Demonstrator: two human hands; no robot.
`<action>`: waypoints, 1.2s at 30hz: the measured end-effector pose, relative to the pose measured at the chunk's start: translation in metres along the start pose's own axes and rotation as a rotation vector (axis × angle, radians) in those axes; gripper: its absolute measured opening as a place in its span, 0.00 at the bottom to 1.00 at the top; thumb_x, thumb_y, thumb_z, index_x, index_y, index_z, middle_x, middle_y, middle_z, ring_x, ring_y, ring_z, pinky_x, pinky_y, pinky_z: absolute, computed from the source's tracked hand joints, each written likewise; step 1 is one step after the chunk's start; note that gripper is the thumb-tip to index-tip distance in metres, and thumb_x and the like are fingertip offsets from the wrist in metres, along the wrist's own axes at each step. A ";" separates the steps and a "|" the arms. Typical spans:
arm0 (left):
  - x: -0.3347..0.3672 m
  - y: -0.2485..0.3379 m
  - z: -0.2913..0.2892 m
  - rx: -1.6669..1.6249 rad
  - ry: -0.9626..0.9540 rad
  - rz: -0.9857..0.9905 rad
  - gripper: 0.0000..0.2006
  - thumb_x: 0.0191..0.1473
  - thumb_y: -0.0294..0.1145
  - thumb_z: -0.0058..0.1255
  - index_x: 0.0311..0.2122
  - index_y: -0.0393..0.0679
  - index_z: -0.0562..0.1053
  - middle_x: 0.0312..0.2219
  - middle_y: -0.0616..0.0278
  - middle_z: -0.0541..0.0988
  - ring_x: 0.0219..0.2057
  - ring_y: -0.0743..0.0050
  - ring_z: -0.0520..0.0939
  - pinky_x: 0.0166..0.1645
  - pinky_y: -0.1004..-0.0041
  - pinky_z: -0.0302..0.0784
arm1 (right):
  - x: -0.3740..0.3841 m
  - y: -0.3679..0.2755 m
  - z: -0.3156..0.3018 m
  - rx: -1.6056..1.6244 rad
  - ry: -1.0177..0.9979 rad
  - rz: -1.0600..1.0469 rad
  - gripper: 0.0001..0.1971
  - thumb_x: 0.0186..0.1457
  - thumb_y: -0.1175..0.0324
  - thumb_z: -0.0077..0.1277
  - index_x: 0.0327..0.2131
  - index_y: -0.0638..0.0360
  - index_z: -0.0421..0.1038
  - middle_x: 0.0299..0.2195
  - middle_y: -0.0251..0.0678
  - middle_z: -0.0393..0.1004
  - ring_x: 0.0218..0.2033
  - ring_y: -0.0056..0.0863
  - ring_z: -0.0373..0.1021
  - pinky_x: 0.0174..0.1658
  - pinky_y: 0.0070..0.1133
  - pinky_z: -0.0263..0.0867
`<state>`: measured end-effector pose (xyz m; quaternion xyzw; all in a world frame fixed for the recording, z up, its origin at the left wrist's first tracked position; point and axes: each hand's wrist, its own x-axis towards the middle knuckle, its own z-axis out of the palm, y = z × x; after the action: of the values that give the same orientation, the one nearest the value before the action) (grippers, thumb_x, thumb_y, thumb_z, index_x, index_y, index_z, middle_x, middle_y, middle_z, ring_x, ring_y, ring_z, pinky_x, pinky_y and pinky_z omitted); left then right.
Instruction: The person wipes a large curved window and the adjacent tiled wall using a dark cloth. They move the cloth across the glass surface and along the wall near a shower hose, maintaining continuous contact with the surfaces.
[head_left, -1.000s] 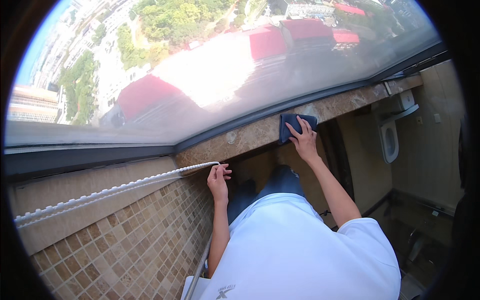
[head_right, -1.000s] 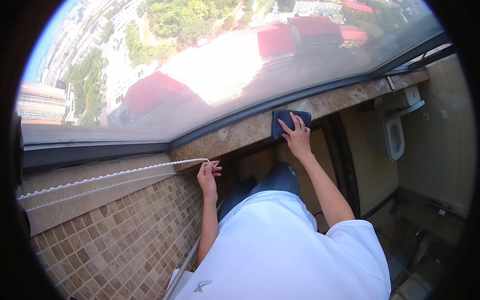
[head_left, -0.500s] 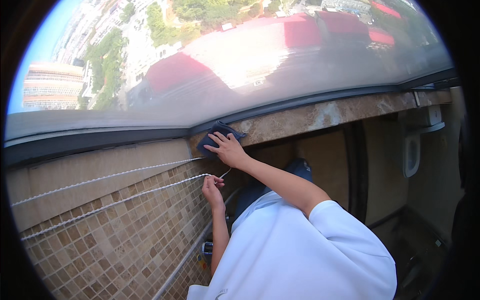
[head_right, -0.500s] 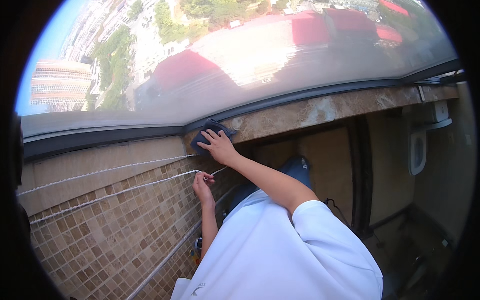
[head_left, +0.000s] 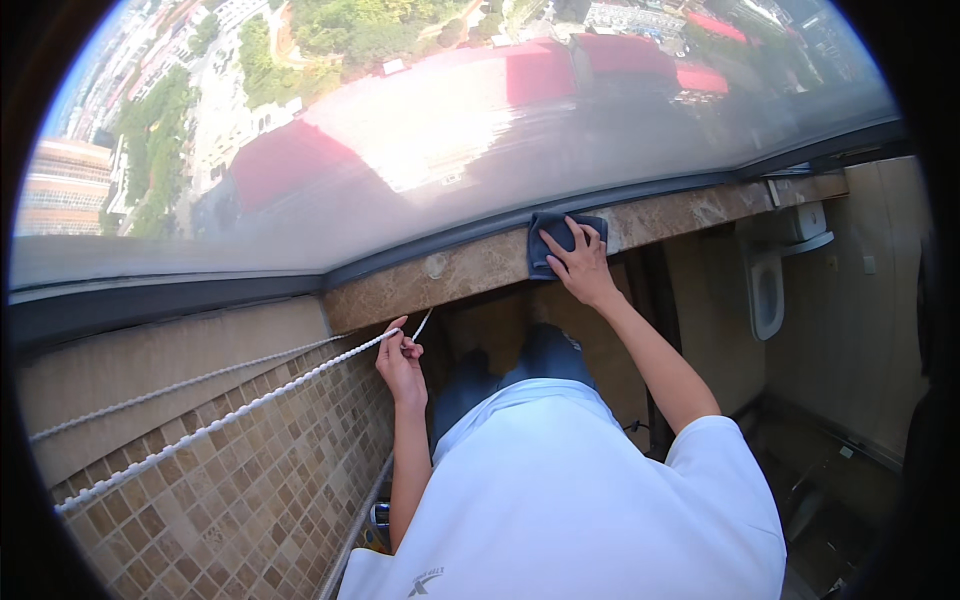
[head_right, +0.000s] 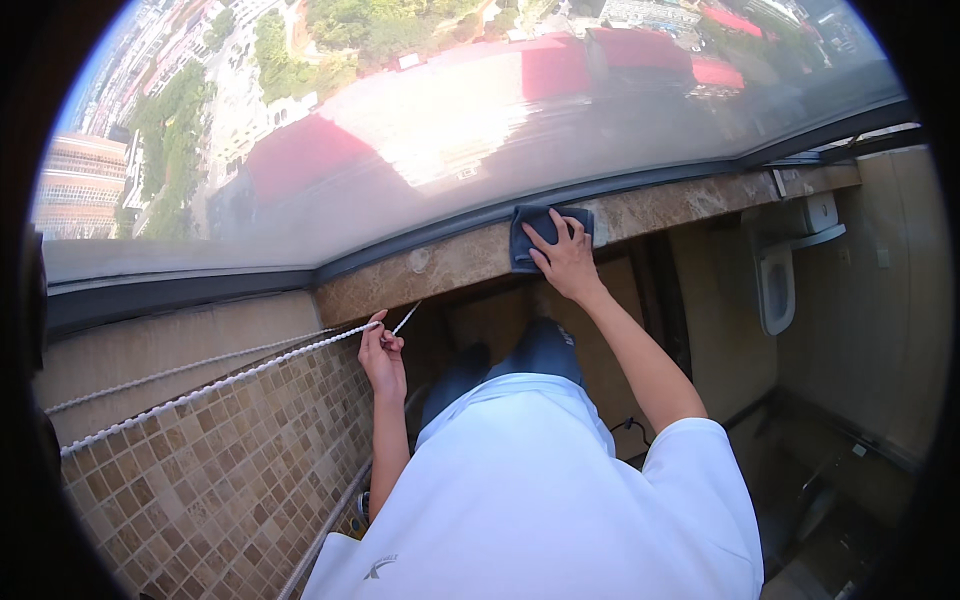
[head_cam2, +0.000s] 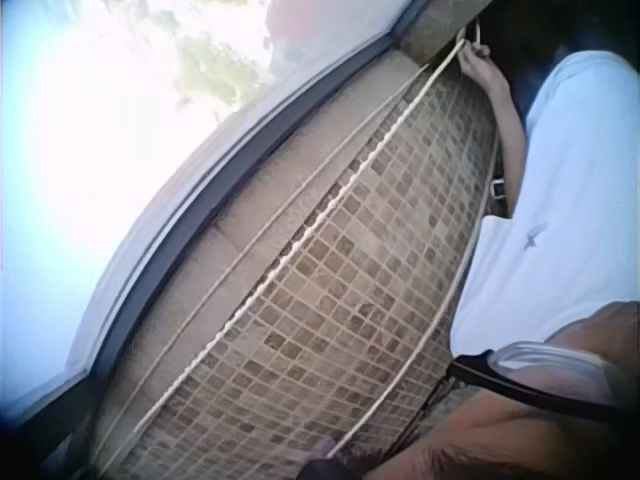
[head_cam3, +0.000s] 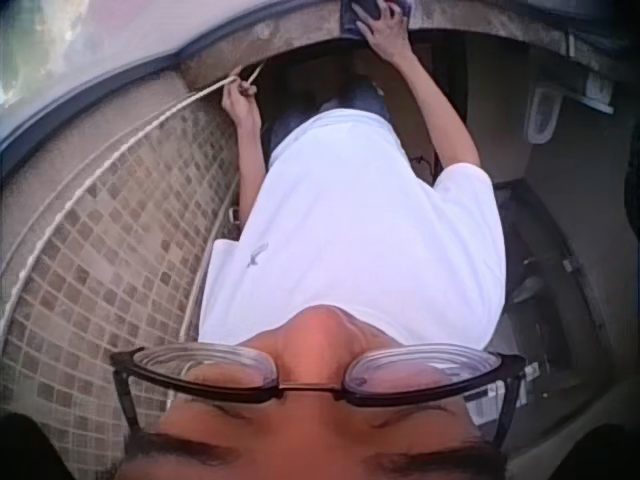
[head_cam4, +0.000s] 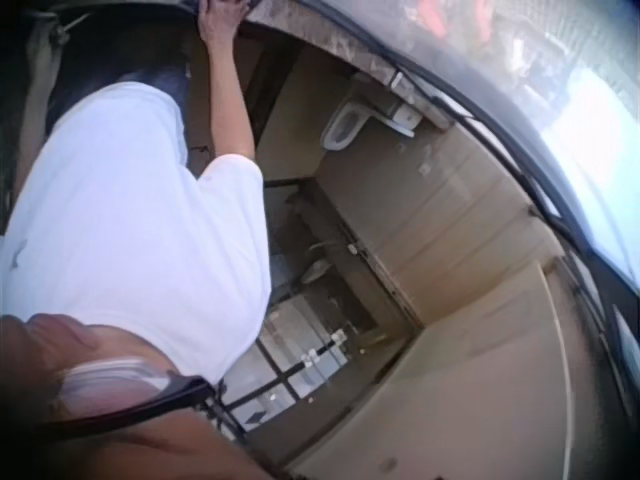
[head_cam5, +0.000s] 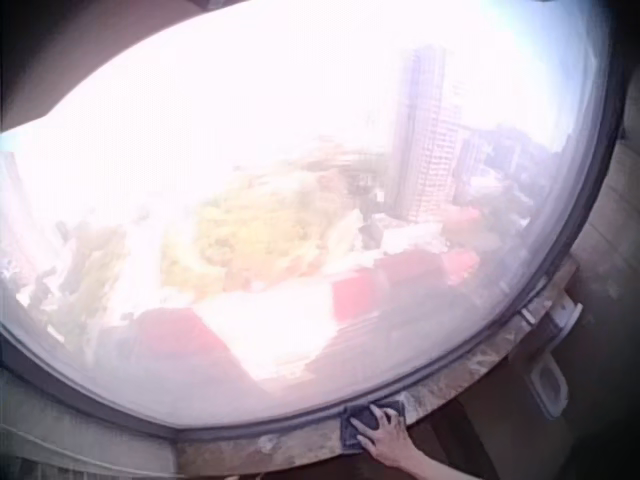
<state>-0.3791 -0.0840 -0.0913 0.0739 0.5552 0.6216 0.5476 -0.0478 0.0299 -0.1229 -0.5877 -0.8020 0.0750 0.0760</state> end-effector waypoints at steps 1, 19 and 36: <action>-0.002 0.004 -0.005 -0.015 0.023 0.005 0.10 0.62 0.27 0.42 0.44 0.38 0.74 0.20 0.71 0.69 0.20 0.87 0.67 0.28 0.82 0.68 | 0.007 -0.031 0.006 0.013 0.014 -0.084 0.24 0.59 0.53 0.47 0.59 0.30 0.62 0.61 0.41 0.52 0.56 0.43 0.51 0.54 0.38 0.55; -0.032 0.036 -0.071 -0.004 0.158 0.208 0.12 0.65 0.38 0.38 0.36 0.41 0.70 0.29 0.57 0.78 0.30 0.72 0.80 0.37 0.74 0.78 | 0.050 -0.254 0.070 0.249 0.049 -0.495 0.29 0.49 0.58 0.57 0.57 0.34 0.64 0.57 0.37 0.59 0.56 0.37 0.56 0.50 0.32 0.57; -0.053 -0.043 0.066 -0.081 0.017 0.158 0.16 0.62 0.29 0.46 0.53 0.35 0.67 0.32 0.66 0.77 0.33 0.83 0.77 0.42 0.82 0.75 | 0.000 -0.017 0.005 0.116 0.037 -0.412 0.32 0.46 0.69 0.59 0.57 0.35 0.66 0.56 0.37 0.58 0.52 0.41 0.57 0.52 0.33 0.59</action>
<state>-0.2866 -0.0940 -0.0727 0.0897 0.5265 0.6855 0.4948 -0.0645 0.0250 -0.1243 -0.4074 -0.8980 0.0931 0.1378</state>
